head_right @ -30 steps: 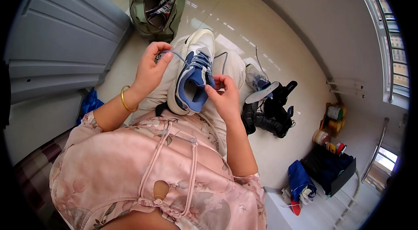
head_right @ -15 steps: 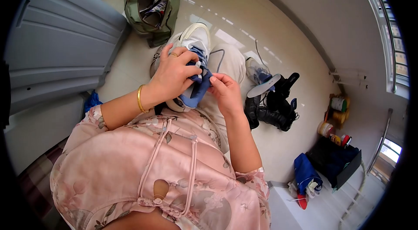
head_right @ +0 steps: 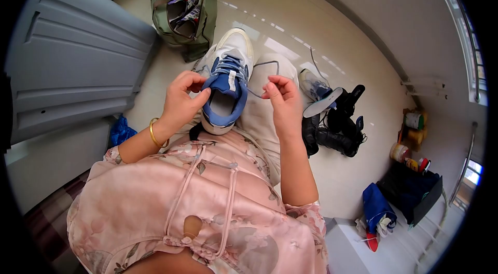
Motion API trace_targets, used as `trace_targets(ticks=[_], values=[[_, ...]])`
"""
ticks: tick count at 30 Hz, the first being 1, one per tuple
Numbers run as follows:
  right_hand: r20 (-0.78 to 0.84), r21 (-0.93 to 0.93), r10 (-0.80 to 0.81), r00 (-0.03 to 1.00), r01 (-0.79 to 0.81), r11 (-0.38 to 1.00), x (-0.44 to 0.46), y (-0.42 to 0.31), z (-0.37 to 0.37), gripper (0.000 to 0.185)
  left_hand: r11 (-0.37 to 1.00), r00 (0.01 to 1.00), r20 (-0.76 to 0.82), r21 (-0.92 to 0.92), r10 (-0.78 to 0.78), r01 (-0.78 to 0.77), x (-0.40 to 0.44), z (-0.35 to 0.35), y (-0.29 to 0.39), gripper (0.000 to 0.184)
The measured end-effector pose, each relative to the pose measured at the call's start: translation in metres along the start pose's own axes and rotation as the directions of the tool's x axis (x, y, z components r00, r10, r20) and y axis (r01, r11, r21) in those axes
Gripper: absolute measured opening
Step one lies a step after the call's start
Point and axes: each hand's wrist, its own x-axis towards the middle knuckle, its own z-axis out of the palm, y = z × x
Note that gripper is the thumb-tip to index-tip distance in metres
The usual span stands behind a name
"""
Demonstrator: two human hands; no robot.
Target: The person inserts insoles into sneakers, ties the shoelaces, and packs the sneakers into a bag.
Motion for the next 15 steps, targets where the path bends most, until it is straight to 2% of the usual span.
trace_targets(ticks=[3, 5, 7, 12, 15], values=[[-0.057, 0.257, -0.114, 0.992, 0.125, 0.958, 0.015, -0.029, -0.023, 0.020, 0.998, 0.999, -0.025, -0.063, -0.024, 0.022, -0.001, -0.004, -0.003, 0.011], [-0.178, 0.265, -0.172, 0.969, 0.216, 0.940, 0.021, -0.053, -0.043, 0.020, 0.994, 0.999, -0.021, -0.101, -0.046, 0.044, -0.001, -0.007, -0.001, 0.011], [-0.194, 0.313, -0.206, 0.959, 0.260, 0.914, 0.025, -0.072, -0.065, 0.018, 0.985, 0.997, -0.018, -0.159, -0.071, 0.067, -0.001, -0.010, -0.007, 0.012], [-0.393, 0.343, -0.185, 0.901, 0.330, 0.879, 0.035, -0.095, -0.096, 0.018, 0.909, 0.975, 0.065, -0.353, -0.212, 0.221, 0.001, -0.012, -0.026, 0.013], [-0.316, 0.445, -0.266, 0.911, 0.390, 0.806, 0.046, -0.095, -0.137, 0.017, 0.893, 0.969, 0.092, -0.375, -0.231, 0.248, 0.002, -0.011, -0.027, 0.013]])
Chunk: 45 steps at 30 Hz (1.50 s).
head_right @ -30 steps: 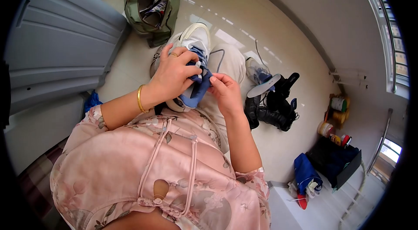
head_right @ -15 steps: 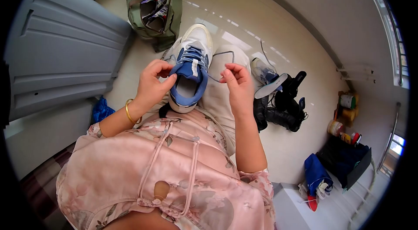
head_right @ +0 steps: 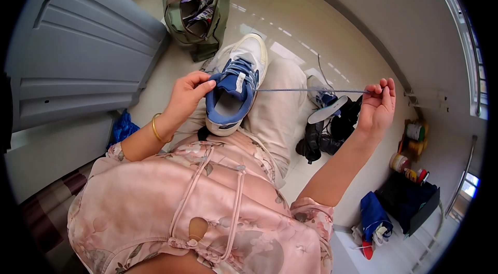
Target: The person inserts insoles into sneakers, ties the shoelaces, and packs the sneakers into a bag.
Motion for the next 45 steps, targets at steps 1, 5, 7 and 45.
trace_targets(ticks=[1, 5, 7, 45], values=[[0.011, 0.014, -0.006, 1.000, 0.006, 1.000, 0.004, -0.003, -0.005, 0.017, 1.000, 1.000, 0.015, -0.018, -0.022, 0.022, -0.001, 0.000, 0.001, 0.013], [-0.005, -0.133, -0.117, 0.993, 0.115, 0.984, 0.007, -0.005, 0.020, 0.018, 0.968, 0.984, 0.057, -0.177, -0.170, 0.178, -0.002, 0.003, 0.011, 0.015], [-0.075, -0.269, -0.211, 0.975, 0.185, 0.945, 0.005, 0.000, 0.049, 0.021, 0.965, 0.978, 0.094, -0.167, -0.188, 0.202, -0.001, 0.001, 0.013, 0.016], [0.743, -0.668, 0.116, 0.659, 0.724, 0.174, -0.131, 0.153, 0.139, 0.007, 0.997, 0.998, 0.026, -0.046, 0.059, -0.058, -0.006, 0.004, 0.002, 0.020]])
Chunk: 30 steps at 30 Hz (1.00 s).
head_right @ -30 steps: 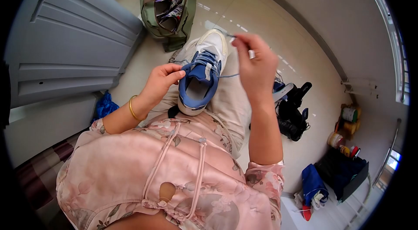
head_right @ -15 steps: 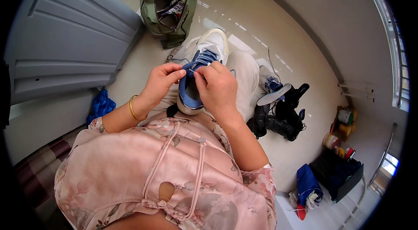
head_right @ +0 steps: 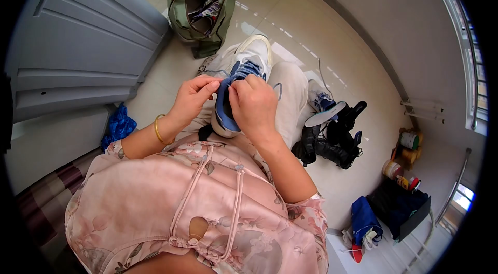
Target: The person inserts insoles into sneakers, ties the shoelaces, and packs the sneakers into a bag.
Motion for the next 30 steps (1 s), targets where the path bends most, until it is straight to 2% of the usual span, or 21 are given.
trace_targets(ticks=[3, 6, 12, 14, 18, 21, 25, 26, 29, 30], values=[[-0.020, 0.008, 0.000, 1.000, 0.000, 1.000, -0.002, 0.002, 0.001, 0.007, 0.998, 0.999, 0.036, 0.045, 0.039, -0.041, 0.001, -0.001, -0.002, 0.020], [-0.012, 0.059, 0.065, 0.998, -0.064, 0.996, -0.005, 0.003, 0.002, 0.007, 0.996, 0.998, 0.058, 0.076, 0.038, -0.042, 0.006, -0.001, -0.001, 0.019], [0.053, -0.075, 0.011, 0.999, -0.007, 0.997, -0.010, 0.007, -0.003, 0.007, 0.990, 0.997, 0.057, 0.123, 0.055, -0.061, 0.005, 0.008, 0.004, 0.016], [0.066, -0.004, 0.083, 0.994, -0.082, 0.997, -0.015, 0.009, -0.006, 0.007, 0.997, 0.999, 0.030, 0.065, 0.046, -0.048, 0.003, 0.016, 0.000, 0.015], [0.065, 0.128, 0.226, 0.972, -0.233, 0.964, -0.028, 0.020, -0.009, 0.006, 0.999, 0.997, 0.074, 0.024, -0.026, 0.024, -0.003, 0.028, -0.003, 0.021], [0.017, 0.211, 0.265, 0.964, -0.263, 0.941, -0.035, 0.022, -0.011, 0.005, 0.996, 0.994, 0.110, 0.086, -0.009, 0.000, -0.002, 0.034, 0.003, 0.022], [0.029, 0.347, 0.508, 0.861, -0.485, 0.803, -0.046, 0.027, -0.009, 0.003, 0.995, 0.996, 0.083, 0.089, 0.032, -0.039, 0.002, 0.043, 0.001, 0.019], [0.052, 0.384, 0.528, 0.847, -0.505, 0.773, -0.049, 0.030, -0.008, 0.008, 0.994, 0.995, 0.101, 0.104, 0.025, -0.036, 0.006, 0.041, 0.002, 0.019], [0.021, 0.644, 0.559, 0.829, -0.439, 0.627, -0.048, 0.031, -0.001, 0.014, 0.997, 0.990, 0.144, 0.080, -0.012, 0.001, 0.020, 0.039, 0.001, 0.017], [0.024, 0.662, 0.553, 0.833, -0.428, 0.615, -0.046, 0.031, 0.000, 0.016, 0.998, 0.987, 0.158, 0.061, -0.027, 0.018, 0.026, 0.039, 0.000, 0.017]])
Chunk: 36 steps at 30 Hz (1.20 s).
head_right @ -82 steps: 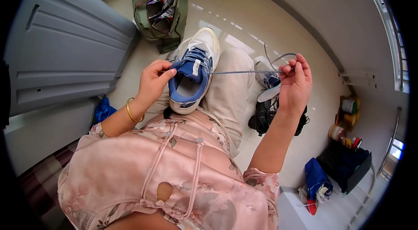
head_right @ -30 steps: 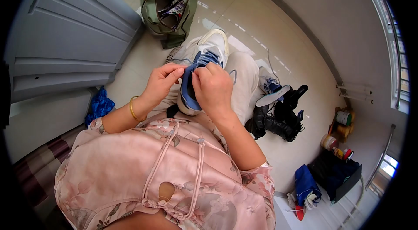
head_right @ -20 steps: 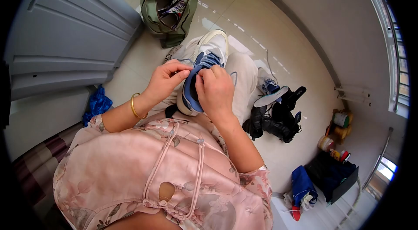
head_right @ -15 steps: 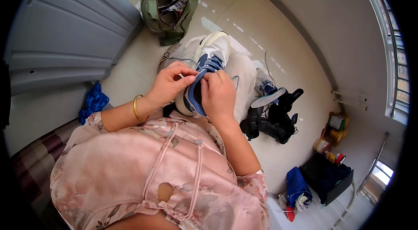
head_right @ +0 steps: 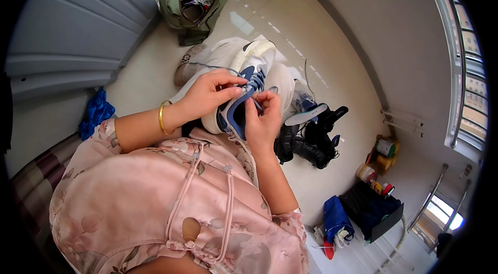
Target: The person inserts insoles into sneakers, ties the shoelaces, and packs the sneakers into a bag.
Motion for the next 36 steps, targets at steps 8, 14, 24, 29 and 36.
trace_targets(ticks=[8, 14, 24, 29, 36], values=[[0.095, -0.305, -0.092, 0.991, 0.117, 0.945, 0.009, -0.013, 0.008, 0.015, 0.932, 0.969, 0.011, 0.271, 0.247, -0.241, 0.011, -0.013, 0.010, 0.010], [0.242, -0.664, -0.280, 0.929, 0.369, 0.651, 0.033, -0.028, -0.029, 0.016, 0.790, 0.859, -0.112, 0.466, 0.500, -0.399, -0.002, -0.026, -0.004, 0.006], [0.047, -0.471, 0.151, 0.987, -0.112, 0.875, 0.005, -0.008, -0.008, 0.099, 0.808, 0.849, -0.149, 0.424, 0.507, -0.408, -0.006, -0.025, 0.001, 0.009], [-0.001, -0.553, 0.020, 1.000, -0.017, 0.833, 0.001, 0.013, -0.003, 0.095, 0.879, 0.825, -0.347, 0.341, 0.447, -0.333, -0.011, -0.037, -0.011, 0.010], [0.067, -0.370, 0.127, 0.990, -0.094, 0.924, -0.002, 0.024, -0.009, 0.090, 0.972, 0.640, -0.733, 0.137, 0.229, -0.190, -0.037, -0.136, 0.006, 0.014]])
